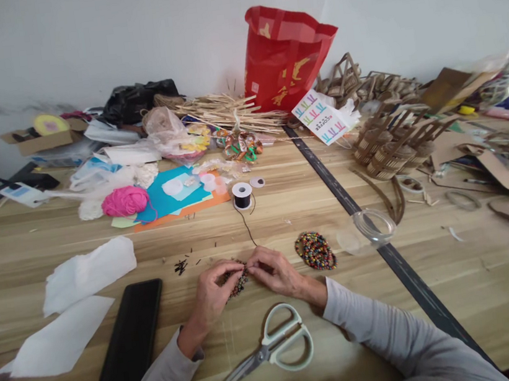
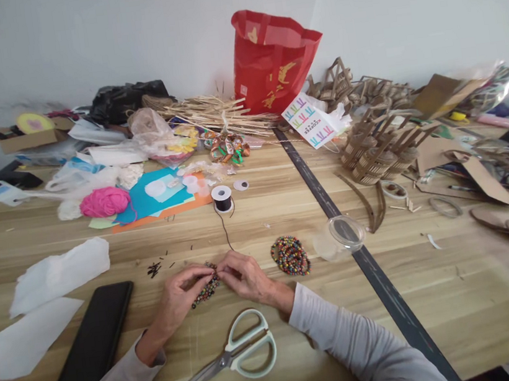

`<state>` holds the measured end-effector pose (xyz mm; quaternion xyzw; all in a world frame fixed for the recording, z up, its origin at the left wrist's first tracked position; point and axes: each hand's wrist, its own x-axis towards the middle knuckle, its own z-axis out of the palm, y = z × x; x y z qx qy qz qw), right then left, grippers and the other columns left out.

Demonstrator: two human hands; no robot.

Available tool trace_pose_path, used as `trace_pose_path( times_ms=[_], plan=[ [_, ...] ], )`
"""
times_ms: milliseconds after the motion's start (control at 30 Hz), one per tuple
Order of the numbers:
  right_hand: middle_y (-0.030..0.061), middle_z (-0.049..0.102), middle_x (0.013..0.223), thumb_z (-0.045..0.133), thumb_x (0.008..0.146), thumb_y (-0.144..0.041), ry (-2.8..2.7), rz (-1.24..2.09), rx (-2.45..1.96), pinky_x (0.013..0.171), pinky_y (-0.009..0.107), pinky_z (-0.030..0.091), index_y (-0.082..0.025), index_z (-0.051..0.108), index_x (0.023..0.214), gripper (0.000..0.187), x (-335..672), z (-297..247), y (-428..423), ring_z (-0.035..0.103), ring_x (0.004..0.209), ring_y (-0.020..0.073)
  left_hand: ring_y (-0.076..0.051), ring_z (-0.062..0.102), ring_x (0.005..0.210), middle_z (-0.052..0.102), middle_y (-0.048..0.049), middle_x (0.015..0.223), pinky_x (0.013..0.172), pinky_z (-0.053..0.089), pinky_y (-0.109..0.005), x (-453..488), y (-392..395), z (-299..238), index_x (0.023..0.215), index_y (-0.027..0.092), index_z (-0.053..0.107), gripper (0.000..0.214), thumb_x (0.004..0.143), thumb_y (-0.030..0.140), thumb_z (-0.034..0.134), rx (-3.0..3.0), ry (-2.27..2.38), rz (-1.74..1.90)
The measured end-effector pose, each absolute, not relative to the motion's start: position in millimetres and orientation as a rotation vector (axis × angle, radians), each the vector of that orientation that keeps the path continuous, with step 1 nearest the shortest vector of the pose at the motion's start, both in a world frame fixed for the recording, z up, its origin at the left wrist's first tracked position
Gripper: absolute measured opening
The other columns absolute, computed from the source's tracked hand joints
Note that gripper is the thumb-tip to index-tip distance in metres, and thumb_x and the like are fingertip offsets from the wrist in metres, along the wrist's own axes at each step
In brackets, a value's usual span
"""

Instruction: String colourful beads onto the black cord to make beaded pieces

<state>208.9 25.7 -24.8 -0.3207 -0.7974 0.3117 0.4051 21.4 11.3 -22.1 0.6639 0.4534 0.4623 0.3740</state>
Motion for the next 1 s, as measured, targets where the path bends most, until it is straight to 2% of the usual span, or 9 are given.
trace_pose_path(
  times_ms=[1000],
  plan=[
    [0.0053,0.058,0.075,0.049,0.093,-0.029,-2.008,0.814,-0.809,0.060,0.025,0.043,-0.016,0.061,0.084,0.020,208.3,-23.3,25.8,0.053,0.068,0.0148,-0.018,0.067,0.077,0.072,-0.0056,0.080,0.073,0.053,-0.028,21.4,11.1,-21.2,0.079,0.018,0.074,0.010,0.076,0.014,0.065,1.740,1.130,1.203]
  ],
)
